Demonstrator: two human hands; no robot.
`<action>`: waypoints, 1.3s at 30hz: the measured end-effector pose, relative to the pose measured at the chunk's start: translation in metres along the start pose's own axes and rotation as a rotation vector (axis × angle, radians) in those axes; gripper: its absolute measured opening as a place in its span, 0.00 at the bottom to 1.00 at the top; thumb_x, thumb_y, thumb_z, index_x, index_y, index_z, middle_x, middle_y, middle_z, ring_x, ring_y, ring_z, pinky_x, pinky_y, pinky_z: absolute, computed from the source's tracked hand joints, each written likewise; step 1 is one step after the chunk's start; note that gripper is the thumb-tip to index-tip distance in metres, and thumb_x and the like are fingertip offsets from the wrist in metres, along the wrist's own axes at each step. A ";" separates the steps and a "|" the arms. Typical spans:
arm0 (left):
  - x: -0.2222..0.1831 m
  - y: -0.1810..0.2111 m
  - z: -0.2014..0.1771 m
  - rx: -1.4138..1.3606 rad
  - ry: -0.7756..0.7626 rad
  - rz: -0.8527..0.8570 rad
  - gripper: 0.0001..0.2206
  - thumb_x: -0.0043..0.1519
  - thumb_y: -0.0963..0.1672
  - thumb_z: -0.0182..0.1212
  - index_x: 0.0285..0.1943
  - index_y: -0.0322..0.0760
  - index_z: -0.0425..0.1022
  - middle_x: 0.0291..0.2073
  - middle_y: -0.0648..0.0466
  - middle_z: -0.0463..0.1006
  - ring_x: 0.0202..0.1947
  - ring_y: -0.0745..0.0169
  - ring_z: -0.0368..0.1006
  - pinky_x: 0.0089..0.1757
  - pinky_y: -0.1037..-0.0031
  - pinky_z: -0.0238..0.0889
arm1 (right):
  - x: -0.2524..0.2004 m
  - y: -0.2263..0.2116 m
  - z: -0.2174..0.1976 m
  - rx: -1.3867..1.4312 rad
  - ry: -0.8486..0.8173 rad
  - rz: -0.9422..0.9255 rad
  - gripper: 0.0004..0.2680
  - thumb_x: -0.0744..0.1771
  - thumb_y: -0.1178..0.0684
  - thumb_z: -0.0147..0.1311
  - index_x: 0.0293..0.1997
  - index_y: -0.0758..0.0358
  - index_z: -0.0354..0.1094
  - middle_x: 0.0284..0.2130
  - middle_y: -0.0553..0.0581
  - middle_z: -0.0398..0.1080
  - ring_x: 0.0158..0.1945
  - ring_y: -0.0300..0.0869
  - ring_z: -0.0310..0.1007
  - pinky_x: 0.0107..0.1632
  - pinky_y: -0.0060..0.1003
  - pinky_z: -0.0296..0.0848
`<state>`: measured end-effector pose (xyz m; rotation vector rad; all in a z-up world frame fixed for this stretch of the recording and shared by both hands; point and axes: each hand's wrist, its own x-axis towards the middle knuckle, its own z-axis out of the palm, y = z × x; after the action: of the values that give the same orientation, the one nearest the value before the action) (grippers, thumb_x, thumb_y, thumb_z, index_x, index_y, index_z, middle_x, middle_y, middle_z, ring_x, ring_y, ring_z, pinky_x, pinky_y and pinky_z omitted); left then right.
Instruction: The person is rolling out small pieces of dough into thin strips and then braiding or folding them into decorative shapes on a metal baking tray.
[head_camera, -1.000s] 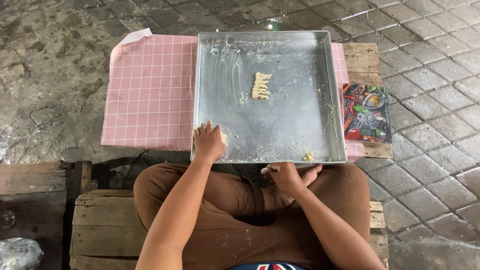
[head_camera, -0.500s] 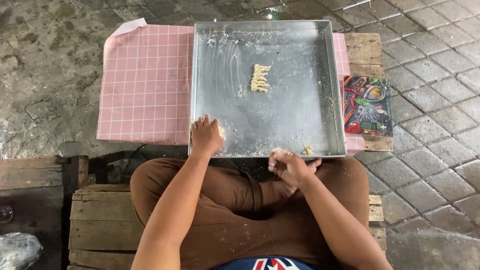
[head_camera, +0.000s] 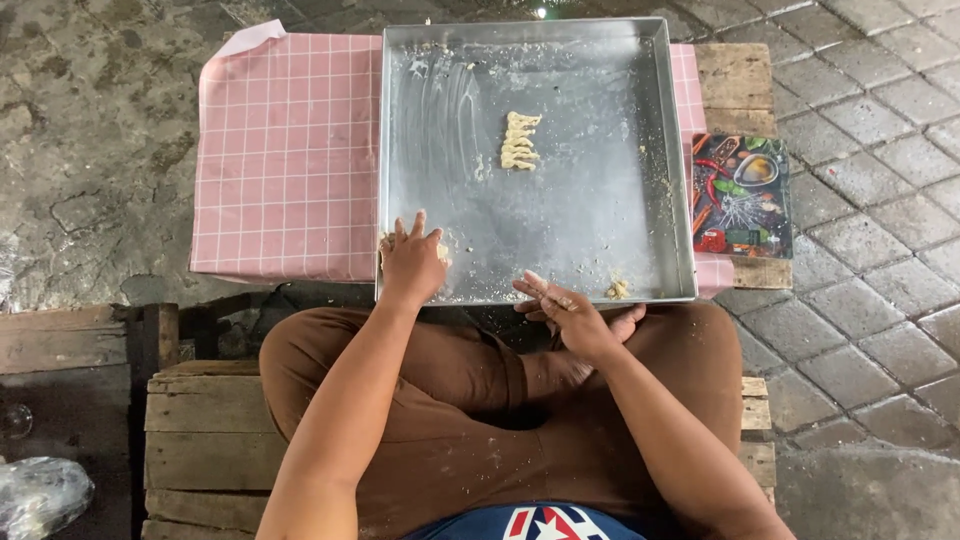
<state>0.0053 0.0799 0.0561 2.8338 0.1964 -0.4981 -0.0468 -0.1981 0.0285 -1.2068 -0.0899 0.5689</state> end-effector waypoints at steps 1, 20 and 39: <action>-0.004 0.004 -0.005 -0.019 0.007 0.002 0.23 0.65 0.44 0.60 0.71 0.39 0.71 0.78 0.42 0.54 0.77 0.30 0.46 0.65 0.33 0.43 | -0.002 -0.005 0.005 -0.121 -0.011 -0.004 0.17 0.72 0.59 0.42 0.72 0.62 0.57 0.64 0.65 0.67 0.58 0.52 0.74 0.59 0.43 0.75; -0.089 0.080 0.023 -0.902 -0.062 -0.011 0.18 0.56 0.53 0.72 0.49 0.42 0.85 0.36 0.52 0.87 0.42 0.55 0.83 0.44 0.67 0.75 | -0.013 0.019 0.033 -1.340 -0.045 -0.353 0.23 0.63 0.46 0.64 0.60 0.70 0.66 0.62 0.66 0.67 0.65 0.58 0.66 0.66 0.49 0.66; -0.078 0.072 0.027 -1.262 -0.046 0.043 0.13 0.68 0.49 0.63 0.45 0.35 0.85 0.27 0.48 0.84 0.32 0.70 0.76 0.35 0.74 0.71 | -0.014 0.005 0.034 -1.141 -0.072 -0.041 0.35 0.63 0.50 0.61 0.77 0.58 0.42 0.59 0.65 0.69 0.57 0.63 0.72 0.54 0.58 0.74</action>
<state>-0.0629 -0.0036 0.0757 1.5883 0.2982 -0.2617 -0.0728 -0.1744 0.0393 -2.2781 -0.5543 0.5226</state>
